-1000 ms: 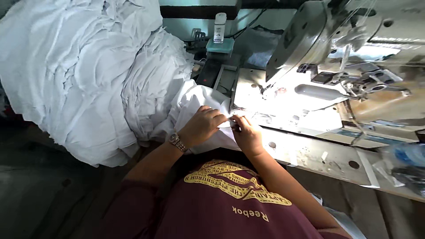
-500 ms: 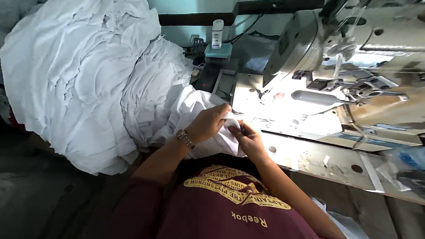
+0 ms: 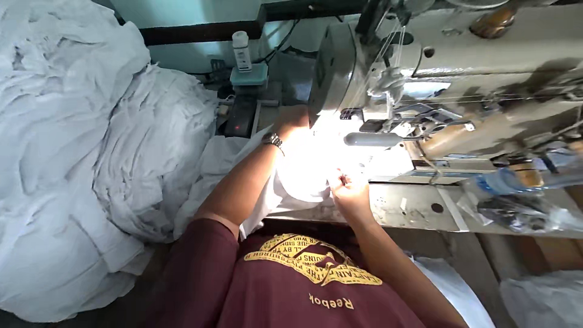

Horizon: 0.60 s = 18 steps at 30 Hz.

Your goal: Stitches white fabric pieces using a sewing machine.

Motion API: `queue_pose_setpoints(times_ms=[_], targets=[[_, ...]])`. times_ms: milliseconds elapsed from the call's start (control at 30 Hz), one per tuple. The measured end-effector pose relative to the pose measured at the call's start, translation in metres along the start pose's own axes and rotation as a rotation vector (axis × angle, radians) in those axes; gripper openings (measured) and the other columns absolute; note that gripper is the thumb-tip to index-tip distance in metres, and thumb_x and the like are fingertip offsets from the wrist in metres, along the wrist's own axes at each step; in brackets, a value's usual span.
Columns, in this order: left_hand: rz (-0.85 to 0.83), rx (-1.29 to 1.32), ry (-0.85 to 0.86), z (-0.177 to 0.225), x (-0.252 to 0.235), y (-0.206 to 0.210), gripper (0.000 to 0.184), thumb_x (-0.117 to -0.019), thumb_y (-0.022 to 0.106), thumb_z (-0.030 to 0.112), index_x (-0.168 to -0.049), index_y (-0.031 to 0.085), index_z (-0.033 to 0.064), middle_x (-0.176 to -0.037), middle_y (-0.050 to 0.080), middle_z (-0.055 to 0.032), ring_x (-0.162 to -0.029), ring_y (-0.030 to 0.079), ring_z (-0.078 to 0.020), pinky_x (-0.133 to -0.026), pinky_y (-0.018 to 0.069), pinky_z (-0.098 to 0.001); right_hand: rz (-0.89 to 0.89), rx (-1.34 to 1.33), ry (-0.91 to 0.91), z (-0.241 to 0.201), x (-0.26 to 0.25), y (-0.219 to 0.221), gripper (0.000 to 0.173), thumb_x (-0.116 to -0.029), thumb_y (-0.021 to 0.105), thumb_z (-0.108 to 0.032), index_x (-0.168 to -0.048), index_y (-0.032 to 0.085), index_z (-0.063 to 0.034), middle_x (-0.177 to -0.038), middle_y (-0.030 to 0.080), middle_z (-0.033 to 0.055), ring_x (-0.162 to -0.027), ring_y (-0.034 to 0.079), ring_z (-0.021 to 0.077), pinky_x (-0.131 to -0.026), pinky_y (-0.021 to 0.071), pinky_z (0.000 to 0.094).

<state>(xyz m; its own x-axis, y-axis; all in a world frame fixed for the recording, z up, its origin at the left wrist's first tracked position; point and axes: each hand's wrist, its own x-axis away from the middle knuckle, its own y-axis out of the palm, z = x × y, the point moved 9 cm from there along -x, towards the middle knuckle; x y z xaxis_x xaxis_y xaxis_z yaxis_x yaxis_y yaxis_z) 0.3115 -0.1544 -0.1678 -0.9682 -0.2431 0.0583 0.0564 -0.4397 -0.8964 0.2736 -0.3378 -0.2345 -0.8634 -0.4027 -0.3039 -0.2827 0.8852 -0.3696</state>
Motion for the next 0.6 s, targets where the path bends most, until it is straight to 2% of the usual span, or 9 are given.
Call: queue_pose_setpoints(times_ms=[67, 200, 300, 333, 400, 467, 533, 600], targets=[[-0.015, 0.007, -0.008, -0.001, -0.007, 0.000, 0.033, -0.0969, 0.064, 0.015, -0.121, 0.066, -0.0071, -0.119, 0.068, -0.0282, -0.114, 0.064, -0.0432, -0.096, 0.0471, -0.0612, -0.009, 0.075, 0.001, -0.002, -0.004, 0.003, 0.018, -0.0928, 0.057, -0.005, -0.078, 0.064, 0.0007, -0.065, 0.055, -0.0007, -0.059, 0.049, -0.0009, -0.057, 0.0434, 0.0179], [0.062, 0.033, 0.078, 0.001, -0.004, 0.000, 0.031, -0.0965, 0.065, 0.013, -0.120, 0.066, -0.0072, -0.117, 0.068, -0.0285, -0.113, 0.064, -0.0429, -0.096, 0.0465, -0.0602, 0.000, 0.108, -0.056, -0.005, 0.004, 0.006, 0.018, -0.0931, 0.056, -0.010, -0.080, 0.066, -0.0007, -0.064, 0.053, -0.0020, -0.058, 0.047, -0.0022, -0.056, 0.0402, 0.0158], [0.021, 0.026, 0.063, 0.002, -0.005, 0.000, 0.033, -0.0976, 0.064, 0.013, -0.122, 0.064, -0.0092, -0.120, 0.066, -0.0308, -0.118, 0.061, -0.0438, -0.100, 0.0443, -0.0591, -0.019, 0.138, -0.069, -0.007, 0.010, 0.007, 0.024, -0.0941, 0.056, -0.011, -0.101, 0.075, 0.0011, -0.071, 0.064, 0.0026, -0.061, 0.053, 0.0014, -0.059, 0.0459, 0.0187], [-0.013, 0.023, 0.045, 0.001, -0.008, 0.002, 0.034, -0.0974, 0.064, 0.013, -0.123, 0.064, -0.0092, -0.122, 0.065, -0.0306, -0.119, 0.061, -0.0433, -0.101, 0.0446, -0.0586, -0.020, 0.154, -0.060, -0.007, 0.010, 0.007, 0.023, -0.0943, 0.056, -0.012, -0.101, 0.075, 0.0008, -0.071, 0.065, 0.0033, -0.061, 0.055, 0.0029, -0.059, 0.0470, 0.0206], [-0.092, 0.033, -0.006, -0.003, -0.014, 0.008, 0.035, -0.0975, 0.064, 0.012, -0.125, 0.062, -0.0101, -0.125, 0.063, -0.0309, -0.123, 0.059, -0.0435, -0.103, 0.0442, -0.0588, -0.019, 0.175, -0.035, -0.006, 0.006, 0.006, 0.018, -0.0940, 0.057, -0.011, -0.084, 0.068, 0.0000, -0.066, 0.056, 0.0013, -0.059, 0.050, 0.0040, -0.057, 0.0430, 0.0229], [-0.072, 0.073, 0.021, -0.005, -0.019, 0.008, 0.035, -0.0948, 0.067, 0.010, -0.122, 0.063, -0.0108, -0.123, 0.065, -0.0309, -0.120, 0.061, -0.0438, -0.102, 0.0448, -0.0592, -0.025, 0.187, -0.023, -0.007, 0.003, 0.004, 0.020, -0.0925, 0.057, -0.010, -0.075, 0.063, -0.0026, -0.062, 0.051, -0.0020, -0.057, 0.046, 0.0016, -0.055, 0.0390, 0.0211], [-0.060, 0.085, 0.041, -0.005, -0.019, 0.007, 0.032, -0.0959, 0.066, 0.011, -0.120, 0.065, -0.0100, -0.121, 0.066, -0.0302, -0.118, 0.062, -0.0434, -0.101, 0.0452, -0.0593, -0.060, 0.180, 0.013, -0.004, 0.006, 0.006, 0.021, -0.0946, 0.057, -0.013, -0.078, 0.064, -0.0030, -0.063, 0.051, -0.0038, -0.058, 0.045, -0.0007, -0.056, 0.0388, 0.0186], [-0.057, 0.085, 0.063, -0.003, -0.017, 0.006, 0.029, -0.0971, 0.065, 0.010, -0.119, 0.066, -0.0082, -0.120, 0.067, -0.0289, -0.117, 0.063, -0.0431, -0.100, 0.0454, -0.0596, -0.076, 0.177, 0.032, -0.003, 0.009, 0.007, 0.021, -0.0954, 0.057, -0.012, -0.082, 0.068, -0.0003, -0.065, 0.053, -0.0018, -0.060, 0.047, 0.0005, -0.058, 0.0400, 0.0194]])
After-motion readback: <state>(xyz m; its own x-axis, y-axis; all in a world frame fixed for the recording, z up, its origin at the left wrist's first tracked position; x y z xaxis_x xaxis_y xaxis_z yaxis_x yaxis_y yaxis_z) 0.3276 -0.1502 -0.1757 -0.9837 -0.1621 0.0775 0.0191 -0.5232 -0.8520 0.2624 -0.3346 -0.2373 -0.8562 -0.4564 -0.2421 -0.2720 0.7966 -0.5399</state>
